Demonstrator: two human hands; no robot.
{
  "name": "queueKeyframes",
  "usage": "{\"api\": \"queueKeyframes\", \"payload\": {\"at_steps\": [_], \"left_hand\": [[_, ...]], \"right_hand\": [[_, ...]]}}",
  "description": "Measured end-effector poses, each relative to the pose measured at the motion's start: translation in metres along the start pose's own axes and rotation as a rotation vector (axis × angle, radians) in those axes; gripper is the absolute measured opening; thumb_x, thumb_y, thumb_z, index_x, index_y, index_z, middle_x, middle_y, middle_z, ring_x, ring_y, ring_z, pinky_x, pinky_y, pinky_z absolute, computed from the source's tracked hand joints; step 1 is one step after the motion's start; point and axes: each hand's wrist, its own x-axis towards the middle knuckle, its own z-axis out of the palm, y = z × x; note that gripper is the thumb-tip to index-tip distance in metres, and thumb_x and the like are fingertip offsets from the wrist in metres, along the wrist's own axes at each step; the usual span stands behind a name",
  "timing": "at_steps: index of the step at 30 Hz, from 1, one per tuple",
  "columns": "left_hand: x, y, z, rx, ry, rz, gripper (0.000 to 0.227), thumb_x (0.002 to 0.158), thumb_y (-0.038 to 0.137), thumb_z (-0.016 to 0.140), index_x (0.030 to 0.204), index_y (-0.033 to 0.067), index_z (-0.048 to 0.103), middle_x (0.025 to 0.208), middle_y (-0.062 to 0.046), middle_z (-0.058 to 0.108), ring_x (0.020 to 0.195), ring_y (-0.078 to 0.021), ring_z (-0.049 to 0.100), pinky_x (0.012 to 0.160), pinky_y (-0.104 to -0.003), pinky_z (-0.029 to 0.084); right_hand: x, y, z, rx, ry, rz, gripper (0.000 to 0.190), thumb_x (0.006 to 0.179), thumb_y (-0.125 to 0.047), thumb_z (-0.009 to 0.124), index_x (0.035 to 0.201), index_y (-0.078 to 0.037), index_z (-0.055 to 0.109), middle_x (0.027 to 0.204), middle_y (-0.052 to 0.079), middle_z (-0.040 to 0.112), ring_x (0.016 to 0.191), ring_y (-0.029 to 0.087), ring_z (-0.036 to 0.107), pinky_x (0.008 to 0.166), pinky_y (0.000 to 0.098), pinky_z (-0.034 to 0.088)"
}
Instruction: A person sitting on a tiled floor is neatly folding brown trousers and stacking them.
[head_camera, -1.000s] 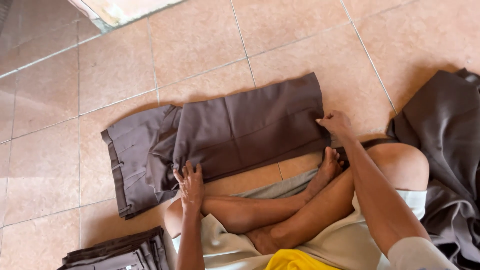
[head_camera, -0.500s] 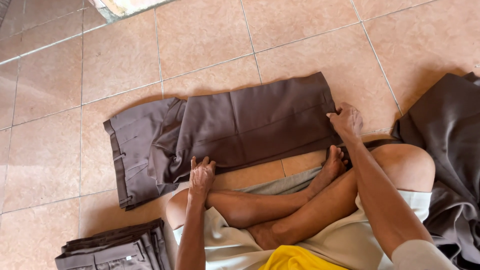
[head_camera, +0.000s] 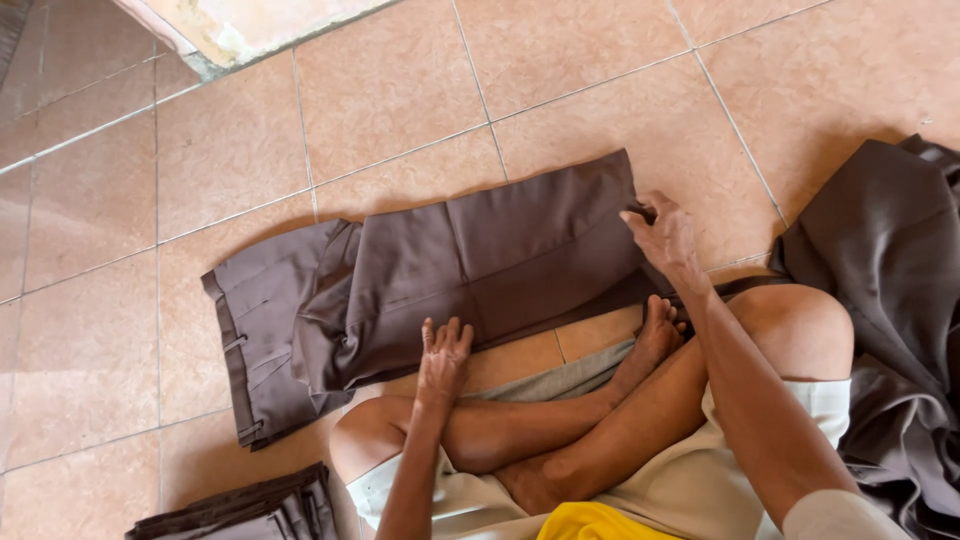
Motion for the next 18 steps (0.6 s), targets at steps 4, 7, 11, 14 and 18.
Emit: {"api": "queueKeyframes", "payload": {"at_steps": [4, 7, 11, 14, 18], "left_hand": [[0.021, 0.04, -0.01, -0.128, -0.002, 0.003, 0.055, 0.075, 0.006, 0.071, 0.129, 0.011, 0.062, 0.128, -0.018, 0.06, 0.112, -0.0335, 0.066, 0.117, -0.061, 0.033], [0.038, 0.063, -0.018, -0.15, 0.048, 0.024, 0.052, 0.075, 0.004, 0.07, 0.126, 0.0095, 0.063, 0.124, -0.019, 0.061, 0.107, -0.034, 0.066, 0.113, -0.059, 0.038], [0.035, 0.077, -0.018, -0.198, 0.134, 0.034, 0.038, 0.08, 0.004, 0.065, 0.118, 0.0063, 0.067, 0.116, -0.019, 0.062, 0.103, -0.0343, 0.065, 0.107, -0.053, 0.043], [0.028, 0.066, 0.009, -0.152, 0.174, 0.048, 0.026, 0.083, 0.006, 0.06, 0.108, 0.0095, 0.069, 0.104, -0.012, 0.065, 0.095, -0.0284, 0.067, 0.104, -0.048, 0.043], [0.033, 0.065, 0.008, -0.176, 0.176, 0.046, 0.017, 0.084, 0.008, 0.059, 0.099, 0.0118, 0.065, 0.099, -0.008, 0.063, 0.09, -0.0261, 0.066, 0.1, -0.045, 0.044]], "right_hand": [[-0.017, -0.007, -0.008, 0.133, -0.062, -0.009, 0.039, 0.092, -0.021, 0.074, 0.124, 0.0, 0.071, 0.109, 0.025, 0.072, 0.105, 0.04, 0.069, 0.085, 0.0486, 0.056], [0.001, 0.039, 0.005, -0.076, -0.159, 0.126, 0.059, 0.091, -0.025, 0.067, 0.139, 0.006, 0.053, 0.122, 0.033, 0.066, 0.116, 0.048, 0.064, 0.094, 0.0567, 0.054], [0.013, 0.069, 0.022, -0.285, -0.225, 0.2, 0.056, 0.088, -0.03, 0.066, 0.133, 0.003, 0.063, 0.12, 0.031, 0.067, 0.114, 0.049, 0.065, 0.091, 0.0586, 0.054], [-0.001, 0.036, 0.012, -0.304, -0.008, 0.009, 0.038, 0.087, -0.015, 0.067, 0.119, 0.005, 0.072, 0.109, 0.03, 0.069, 0.105, 0.048, 0.068, 0.083, 0.0583, 0.055], [-0.003, 0.028, 0.002, -0.343, 0.022, -0.054, 0.031, 0.088, -0.025, 0.068, 0.116, -0.016, 0.077, 0.12, 0.013, 0.066, 0.115, 0.04, 0.06, 0.094, 0.0593, 0.045]]}}
